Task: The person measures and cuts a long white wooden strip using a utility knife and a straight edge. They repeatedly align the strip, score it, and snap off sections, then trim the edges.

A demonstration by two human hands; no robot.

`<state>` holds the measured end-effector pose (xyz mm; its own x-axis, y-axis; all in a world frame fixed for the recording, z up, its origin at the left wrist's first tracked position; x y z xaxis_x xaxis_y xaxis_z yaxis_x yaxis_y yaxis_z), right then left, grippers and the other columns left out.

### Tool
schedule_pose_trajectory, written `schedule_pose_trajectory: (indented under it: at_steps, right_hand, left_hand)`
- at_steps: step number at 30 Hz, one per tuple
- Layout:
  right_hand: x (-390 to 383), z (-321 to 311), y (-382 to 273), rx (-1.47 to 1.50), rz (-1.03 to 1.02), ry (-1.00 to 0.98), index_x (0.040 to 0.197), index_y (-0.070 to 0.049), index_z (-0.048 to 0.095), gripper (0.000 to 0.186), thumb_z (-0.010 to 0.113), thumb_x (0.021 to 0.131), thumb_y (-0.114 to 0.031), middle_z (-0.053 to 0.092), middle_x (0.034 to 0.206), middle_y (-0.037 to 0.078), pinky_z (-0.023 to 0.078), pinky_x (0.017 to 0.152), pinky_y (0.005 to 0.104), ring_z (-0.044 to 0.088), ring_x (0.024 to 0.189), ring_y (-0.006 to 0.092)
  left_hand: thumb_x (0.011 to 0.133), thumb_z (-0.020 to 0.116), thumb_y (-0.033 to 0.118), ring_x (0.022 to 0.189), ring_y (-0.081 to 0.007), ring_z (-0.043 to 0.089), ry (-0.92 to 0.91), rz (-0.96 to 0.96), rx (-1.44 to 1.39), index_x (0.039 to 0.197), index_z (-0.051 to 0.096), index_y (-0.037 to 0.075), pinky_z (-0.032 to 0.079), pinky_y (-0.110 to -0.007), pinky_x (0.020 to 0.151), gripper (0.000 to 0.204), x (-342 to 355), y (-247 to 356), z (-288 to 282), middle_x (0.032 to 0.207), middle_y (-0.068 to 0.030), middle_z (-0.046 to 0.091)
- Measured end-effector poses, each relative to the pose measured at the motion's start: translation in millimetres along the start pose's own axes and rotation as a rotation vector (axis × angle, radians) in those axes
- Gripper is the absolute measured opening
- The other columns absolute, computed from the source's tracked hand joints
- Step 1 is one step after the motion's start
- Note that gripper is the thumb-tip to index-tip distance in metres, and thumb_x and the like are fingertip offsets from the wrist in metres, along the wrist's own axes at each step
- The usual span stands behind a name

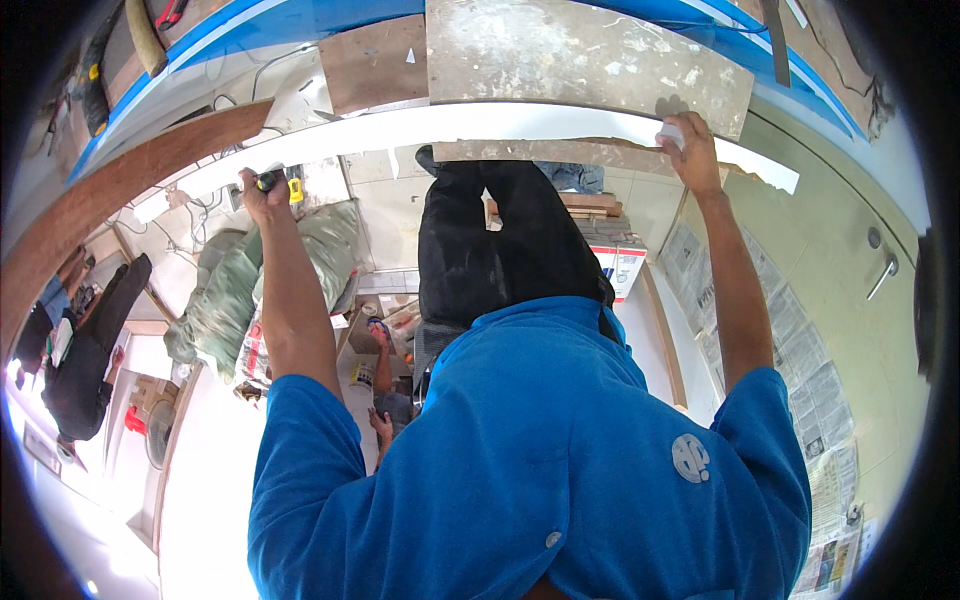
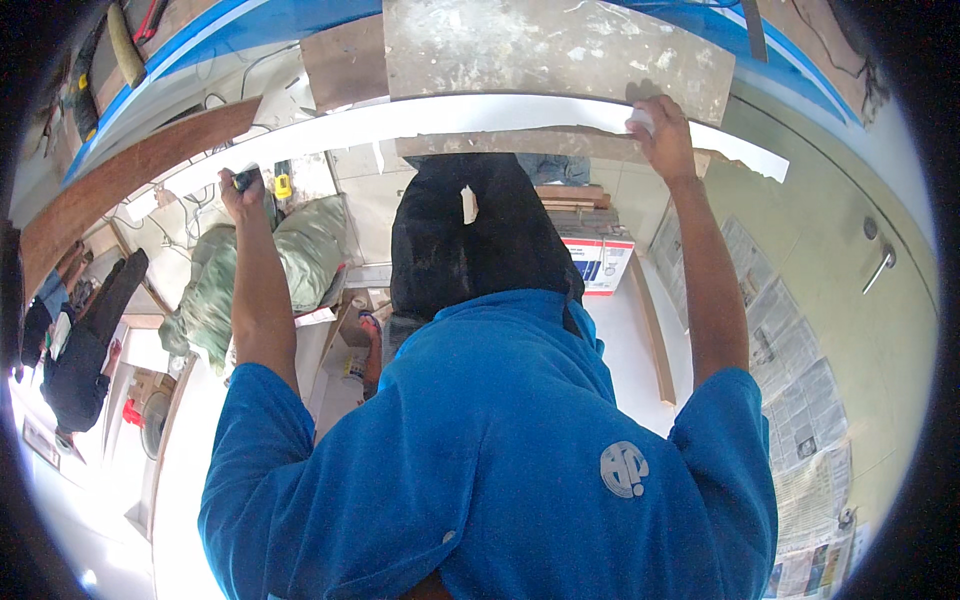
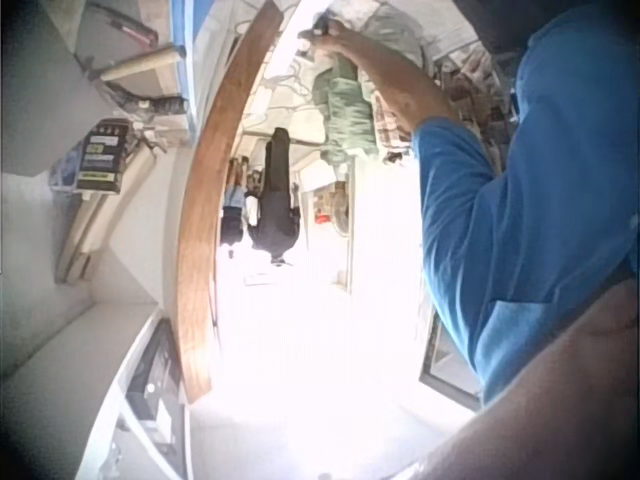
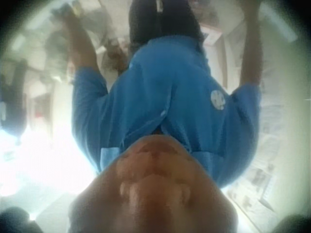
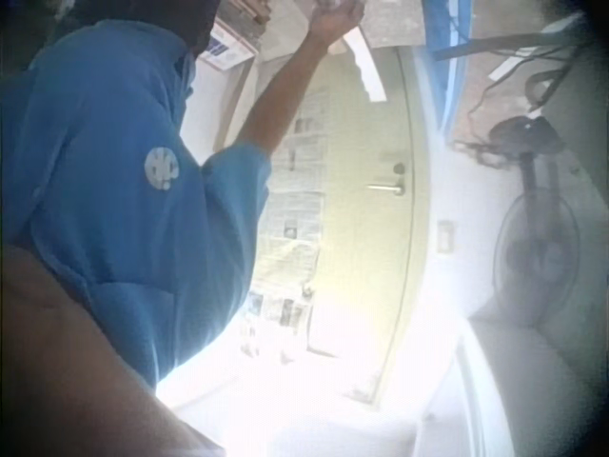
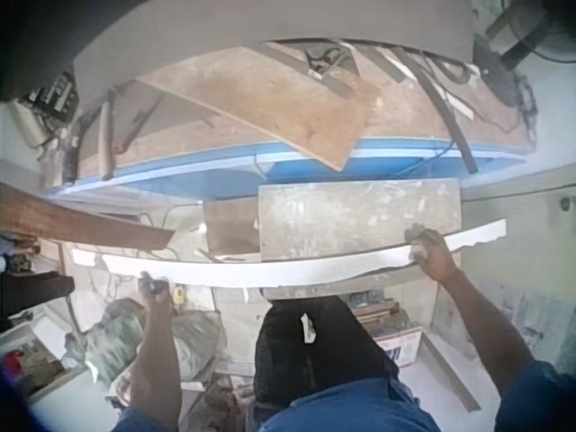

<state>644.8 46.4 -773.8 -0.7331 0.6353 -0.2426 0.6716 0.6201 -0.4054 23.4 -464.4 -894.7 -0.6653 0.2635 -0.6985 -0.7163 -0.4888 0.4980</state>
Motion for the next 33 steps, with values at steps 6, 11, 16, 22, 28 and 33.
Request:
schedule_pose_trajectory:
  at_steps: [6, 11, 16, 22, 28, 33]
  right_hand:
    - [3.3, 19.4, -52.2, -0.082, -0.070, -0.111, 0.145, -0.018, 0.051, 0.070, 0.079, 0.083, -0.030, 0.049, 0.145, 0.007, 0.037, 0.112, 0.0470, 0.044, 0.139, 0.0291]
    - [23.1, 38.4, -89.0, -0.143, -0.049, -0.269, 0.147, -0.019, 0.047, 0.074, 0.079, 0.082, -0.032, 0.049, 0.142, 0.008, 0.037, 0.111, 0.0507, 0.050, 0.132, 0.0297]
    - [32.4, 39.3, -93.7, -0.109, -0.083, -0.282, 0.138, -0.014, 0.052, 0.068, 0.082, 0.079, -0.028, 0.050, 0.135, 0.008, 0.040, 0.106, 0.0502, 0.054, 0.124, 0.0304]
    - [16.5, 46.7, -101.5, -0.059, -0.086, -0.151, 0.121, -0.009, 0.058, 0.054, 0.084, 0.075, -0.023, 0.054, 0.119, 0.011, 0.042, 0.096, 0.0456, 0.056, 0.113, 0.0306]
    - [-2.4, 50.2, -109.8, -0.152, -0.116, -0.089, 0.114, -0.013, 0.059, 0.047, 0.083, 0.074, -0.017, 0.053, 0.110, 0.008, 0.042, 0.090, 0.0427, 0.057, 0.104, 0.0280]
    - [3.9, 50.7, -107.7, -0.240, -0.069, 0.093, 0.111, -0.016, 0.060, 0.048, 0.082, 0.069, -0.009, 0.054, 0.113, 0.007, 0.040, 0.088, 0.0452, 0.057, 0.107, 0.0275]
  left_hand:
    - [0.103, 0.058, 0.031, 0.080, -0.0213, 0.067, 0.131, 0.055, 0.039, 0.096, 0.062, 0.011, 0.057, -0.042, 0.078, 0.021, -14.2, -16.7, 12.7, 0.086, -0.0030, 0.067]
    - [0.104, 0.054, 0.034, 0.076, -0.0196, 0.066, 0.137, 0.022, -0.037, 0.094, 0.062, 0.013, 0.057, -0.042, 0.077, 0.025, -25.7, -29.6, 24.0, 0.078, -0.0011, 0.064]
    - [0.099, 0.062, 0.037, 0.087, -0.0270, 0.067, 0.099, 0.025, -0.061, 0.093, 0.063, 0.009, 0.057, -0.043, 0.079, 0.028, -25.2, -30.3, 25.5, 0.094, -0.0067, 0.069]
    - [0.102, 0.056, 0.037, 0.109, -0.0286, 0.064, 0.134, 0.034, -0.101, 0.121, 0.061, 0.007, 0.054, -0.048, 0.092, 0.036, -31.0, -37.0, 33.2, 0.117, -0.0093, 0.068]
    - [0.106, 0.038, 0.049, 0.114, -0.0402, 0.061, 0.089, -0.003, -0.186, 0.130, 0.053, -0.001, 0.048, -0.059, 0.100, 0.058, -47.7, -43.6, 41.9, 0.115, -0.0244, 0.065]
    - [0.107, 0.041, 0.037, 0.115, -0.0375, 0.060, 0.096, 0.020, -0.141, 0.117, 0.060, 0.000, 0.040, -0.064, 0.107, 0.043, -46.7, -46.4, 40.4, 0.116, -0.0198, 0.065]
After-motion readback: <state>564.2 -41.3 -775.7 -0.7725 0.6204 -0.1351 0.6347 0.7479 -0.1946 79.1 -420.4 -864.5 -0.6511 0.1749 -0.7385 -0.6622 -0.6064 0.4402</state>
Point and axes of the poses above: each hand's wrist, its own x-axis towards the middle knuckle, its own z-axis out of the palm, y = z × x, the point moved 1 cm from there along x, towards the middle knuckle
